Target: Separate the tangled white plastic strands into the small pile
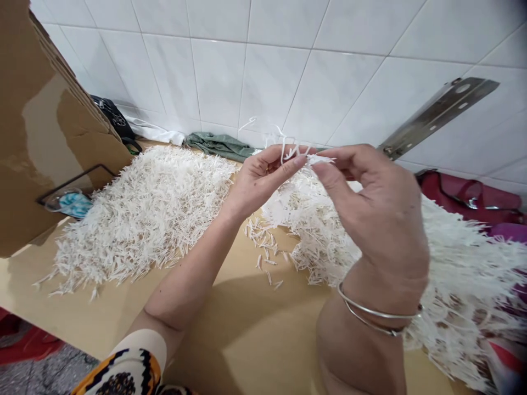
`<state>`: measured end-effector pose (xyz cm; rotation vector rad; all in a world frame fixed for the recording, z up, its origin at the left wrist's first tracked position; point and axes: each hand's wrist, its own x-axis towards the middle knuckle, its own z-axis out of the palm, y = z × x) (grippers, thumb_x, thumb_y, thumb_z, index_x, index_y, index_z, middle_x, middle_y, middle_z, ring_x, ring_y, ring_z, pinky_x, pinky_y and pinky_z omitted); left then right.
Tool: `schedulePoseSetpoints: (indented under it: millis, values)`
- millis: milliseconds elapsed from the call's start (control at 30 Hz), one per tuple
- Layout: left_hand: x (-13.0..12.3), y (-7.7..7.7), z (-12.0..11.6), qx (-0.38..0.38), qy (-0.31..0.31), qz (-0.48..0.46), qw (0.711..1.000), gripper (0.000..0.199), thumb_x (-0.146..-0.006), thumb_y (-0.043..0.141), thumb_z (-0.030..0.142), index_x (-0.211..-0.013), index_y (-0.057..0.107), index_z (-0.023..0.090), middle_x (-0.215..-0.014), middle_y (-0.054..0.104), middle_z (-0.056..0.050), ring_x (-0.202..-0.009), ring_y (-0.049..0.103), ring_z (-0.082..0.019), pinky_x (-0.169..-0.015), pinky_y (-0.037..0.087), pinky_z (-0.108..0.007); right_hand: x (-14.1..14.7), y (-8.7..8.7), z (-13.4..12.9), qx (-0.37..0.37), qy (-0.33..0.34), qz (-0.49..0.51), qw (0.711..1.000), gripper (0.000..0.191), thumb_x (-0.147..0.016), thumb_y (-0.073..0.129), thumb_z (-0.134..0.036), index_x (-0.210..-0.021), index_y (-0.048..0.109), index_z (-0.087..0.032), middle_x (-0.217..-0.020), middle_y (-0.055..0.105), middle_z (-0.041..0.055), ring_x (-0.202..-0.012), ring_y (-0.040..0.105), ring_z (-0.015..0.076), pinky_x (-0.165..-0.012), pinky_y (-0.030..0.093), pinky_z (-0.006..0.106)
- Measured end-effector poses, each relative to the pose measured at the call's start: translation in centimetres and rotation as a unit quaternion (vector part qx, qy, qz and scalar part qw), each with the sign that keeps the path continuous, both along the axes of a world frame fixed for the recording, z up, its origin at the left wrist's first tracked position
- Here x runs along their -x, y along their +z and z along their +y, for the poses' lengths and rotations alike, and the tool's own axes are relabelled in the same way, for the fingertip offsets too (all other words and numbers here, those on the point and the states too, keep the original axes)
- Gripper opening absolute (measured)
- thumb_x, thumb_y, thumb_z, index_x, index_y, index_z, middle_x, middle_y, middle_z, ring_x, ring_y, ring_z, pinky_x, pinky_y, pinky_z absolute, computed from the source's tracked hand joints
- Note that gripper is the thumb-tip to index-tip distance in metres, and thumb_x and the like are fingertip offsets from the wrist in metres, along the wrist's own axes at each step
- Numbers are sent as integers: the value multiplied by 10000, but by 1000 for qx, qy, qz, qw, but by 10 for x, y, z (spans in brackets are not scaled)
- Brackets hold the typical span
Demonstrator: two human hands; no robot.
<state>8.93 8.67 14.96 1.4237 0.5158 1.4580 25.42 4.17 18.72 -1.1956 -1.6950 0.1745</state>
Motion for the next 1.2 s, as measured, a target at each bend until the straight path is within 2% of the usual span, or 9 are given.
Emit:
schedulePoseSetpoints:
  millis: [200,400,567,700,767,833,1000,1133,1200]
  values:
    - [-4,-5,3,44,19,-34,998,187,-952,780,406,-914,761,223,-954,739,-5,-991,671,-156,-942,541,-307,19,-7,3,13,2,-56,998,231,-1019,626,-332,-799,602,-263,-712,651,-20,-660,573,167,-665,430,334]
    - [-6,-19,16,103,25,-116,988,280,-944,794,418,-807,668,209,-808,600,13,-775,553,-108,-813,482,-286,40,-14,6,1,-9,-208,978,203,-1020,514,-200,-832,570,-255,-721,628,8,-708,575,197,-728,346,365]
    - [-15,-24,15,82,93,-107,987,199,-957,779,359,-852,669,231,-853,600,19,-771,517,-100,-800,443,-284,35,-11,4,10,13,-219,976,241,-1018,524,-191,-786,525,-255,-689,600,-9,-644,520,181,-709,310,369]
    - [-6,-33,28,115,169,-119,972,289,-952,791,391,-815,597,227,-752,515,34,-687,417,-104,-710,387,-282,38,4,-30,15,146,-234,961,294,-1008,539,-177,-732,465,-246,-592,503,-58,-553,406,139,-718,349,362]
    - [2,-36,36,134,229,-158,951,364,-927,825,350,-757,533,214,-688,443,50,-656,357,-102,-699,365,-276,38,9,-48,7,184,-261,948,264,-1009,500,-128,-771,505,-242,-626,530,-55,-586,433,136,-781,376,377]
    - [6,-37,40,119,216,-162,956,379,-940,810,403,-757,538,213,-683,450,50,-654,362,-100,-706,373,-274,32,11,-55,0,180,-250,951,233,-1030,518,-190,-806,557,-244,-650,580,-44,-604,477,142,-788,389,384]
    - [-6,-30,29,156,100,-141,972,240,-948,781,406,-831,674,226,-846,665,13,-693,452,-100,-729,415,-281,-2,4,-35,47,59,-288,955,309,-1023,528,-300,-722,573,-246,-614,613,-7,-597,556,194,-711,378,399]
    - [-5,-30,11,210,62,-154,964,181,-875,845,390,-848,750,239,-830,680,4,-721,490,-108,-723,428,-280,-9,1,-26,38,44,-234,970,190,-1011,586,-366,-1060,736,-261,-1019,821,56,-879,737,268,-804,464,421]
    - [1,-31,-3,203,59,-147,966,169,-867,856,391,-857,768,248,-798,658,13,-737,504,-107,-745,438,-278,0,-1,-24,44,30,-204,978,232,-995,643,-432,-1122,719,-253,-1012,815,63,-839,730,257,-776,463,400]
